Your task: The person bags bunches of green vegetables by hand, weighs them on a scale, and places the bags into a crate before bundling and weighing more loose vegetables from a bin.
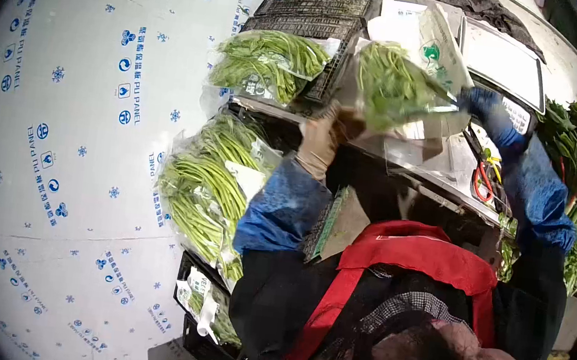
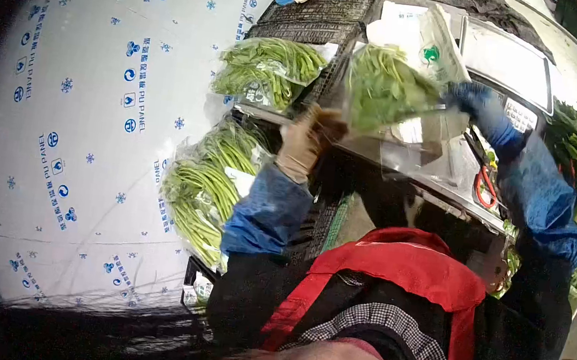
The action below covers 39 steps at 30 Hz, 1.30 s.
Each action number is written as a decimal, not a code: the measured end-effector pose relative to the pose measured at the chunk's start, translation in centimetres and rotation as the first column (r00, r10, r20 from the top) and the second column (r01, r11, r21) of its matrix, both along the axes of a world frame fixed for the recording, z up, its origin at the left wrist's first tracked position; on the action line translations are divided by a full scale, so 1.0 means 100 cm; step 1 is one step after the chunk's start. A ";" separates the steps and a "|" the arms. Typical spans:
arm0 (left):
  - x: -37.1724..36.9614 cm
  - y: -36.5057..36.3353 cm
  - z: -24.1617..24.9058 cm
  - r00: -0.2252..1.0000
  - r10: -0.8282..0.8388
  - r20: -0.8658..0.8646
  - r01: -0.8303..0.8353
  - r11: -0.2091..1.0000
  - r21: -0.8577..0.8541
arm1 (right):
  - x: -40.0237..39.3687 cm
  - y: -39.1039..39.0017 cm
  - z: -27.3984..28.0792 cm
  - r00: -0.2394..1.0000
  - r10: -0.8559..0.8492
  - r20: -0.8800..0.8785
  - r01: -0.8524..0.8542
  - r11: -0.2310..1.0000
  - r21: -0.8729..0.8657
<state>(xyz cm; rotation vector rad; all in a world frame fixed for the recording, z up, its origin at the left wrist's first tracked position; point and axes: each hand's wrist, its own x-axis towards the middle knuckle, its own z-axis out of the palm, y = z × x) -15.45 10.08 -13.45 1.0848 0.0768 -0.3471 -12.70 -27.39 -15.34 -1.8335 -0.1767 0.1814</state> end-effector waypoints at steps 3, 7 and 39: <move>-0.031 -0.022 -0.139 0.988 -0.015 -0.152 0.032 0.994 0.105 | -0.049 -0.007 -0.138 0.910 -0.084 -0.405 0.262 0.874 0.408; -0.043 -0.052 -0.258 0.990 0.104 0.099 -0.141 0.576 0.805 | -0.059 -0.010 -0.196 0.796 -0.285 -0.534 0.222 0.958 -0.181; 0.105 0.246 0.022 0.471 0.751 0.464 -0.881 0.427 0.202 | 0.063 0.128 0.021 0.931 0.344 0.124 -0.343 0.939 -0.033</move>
